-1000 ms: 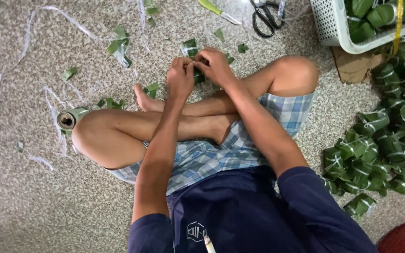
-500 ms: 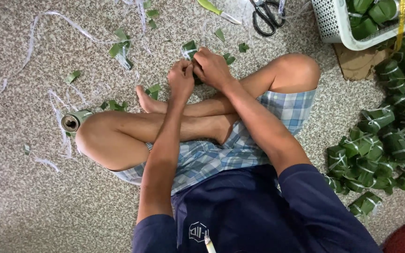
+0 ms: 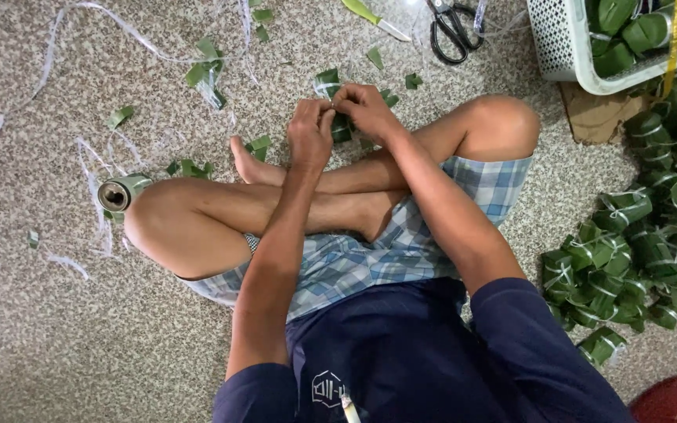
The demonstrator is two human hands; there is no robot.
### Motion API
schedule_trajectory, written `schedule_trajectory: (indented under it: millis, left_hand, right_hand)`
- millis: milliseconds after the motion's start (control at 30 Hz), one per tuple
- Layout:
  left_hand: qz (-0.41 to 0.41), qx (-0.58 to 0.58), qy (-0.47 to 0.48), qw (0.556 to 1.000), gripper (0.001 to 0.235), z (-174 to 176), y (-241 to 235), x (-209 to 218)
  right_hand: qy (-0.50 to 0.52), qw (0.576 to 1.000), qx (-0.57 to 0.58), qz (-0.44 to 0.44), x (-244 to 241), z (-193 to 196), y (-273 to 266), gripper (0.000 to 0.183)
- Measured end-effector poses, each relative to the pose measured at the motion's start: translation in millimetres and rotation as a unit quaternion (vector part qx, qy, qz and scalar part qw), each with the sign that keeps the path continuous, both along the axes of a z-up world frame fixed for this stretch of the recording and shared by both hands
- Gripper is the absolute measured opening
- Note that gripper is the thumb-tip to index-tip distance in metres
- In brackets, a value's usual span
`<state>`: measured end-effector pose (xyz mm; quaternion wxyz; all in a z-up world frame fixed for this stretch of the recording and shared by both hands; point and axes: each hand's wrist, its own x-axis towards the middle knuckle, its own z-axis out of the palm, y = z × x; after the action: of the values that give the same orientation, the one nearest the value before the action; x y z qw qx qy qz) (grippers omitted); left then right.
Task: Wrapping leaf-covered food items with white plastic string and cutting the string with scissors.
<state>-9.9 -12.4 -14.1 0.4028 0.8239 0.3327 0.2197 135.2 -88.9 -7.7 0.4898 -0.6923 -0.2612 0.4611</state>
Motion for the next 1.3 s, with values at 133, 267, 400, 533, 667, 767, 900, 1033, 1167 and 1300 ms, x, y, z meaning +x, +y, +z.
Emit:
schedule_trajectory:
  millis: [133,267,400,533,667,767,900,1033,1167,1300]
  left_hand:
    - [0.025,-0.03,-0.032,0.999,0.006,9,-3,2]
    - [0.062,-0.024,0.011,0.998,0.011,-23,-4,3]
    - [0.083,-0.012,0.019,0.996,0.009,-31,-4,4]
    - [0.104,-0.066,0.08,0.989,0.006,-26,-2,-1]
    - [0.09,-0.221,0.078,0.968,0.011,-17,5,-7]
    - [0.064,-0.3,0.077,0.949,0.019,0,11,-8]
    - [0.015,-0.29,0.1,0.952,0.023,16,16,-13]
    - [-0.003,-0.345,0.113,0.932,0.025,10,15,-16]
    - [-0.004,-0.434,0.089,0.897,0.035,27,16,-17]
    - [-0.021,-0.438,0.07,0.896,0.051,25,13,-17]
  right_hand:
    - [0.027,0.999,-0.016,-0.018,-1,3,-2,0.012]
    - [0.061,0.997,-0.019,-0.044,-1,-2,-3,0.01]
    - [0.043,0.998,-0.018,-0.031,-1,4,-6,0.009]
    - [0.022,0.999,-0.023,-0.004,-2,0,-11,0.012]
    - [-0.003,1.0,-0.001,0.03,3,-5,-12,0.015]
    - [-0.037,0.999,-0.004,0.036,3,-4,-11,0.016]
    - [-0.075,0.996,-0.008,0.046,4,-2,-16,0.016]
    - [-0.114,0.992,0.015,0.057,5,13,-16,0.015]
    - [-0.169,0.984,-0.002,0.059,3,9,-15,0.015]
    - [-0.204,0.977,-0.017,0.054,2,-7,-12,0.017]
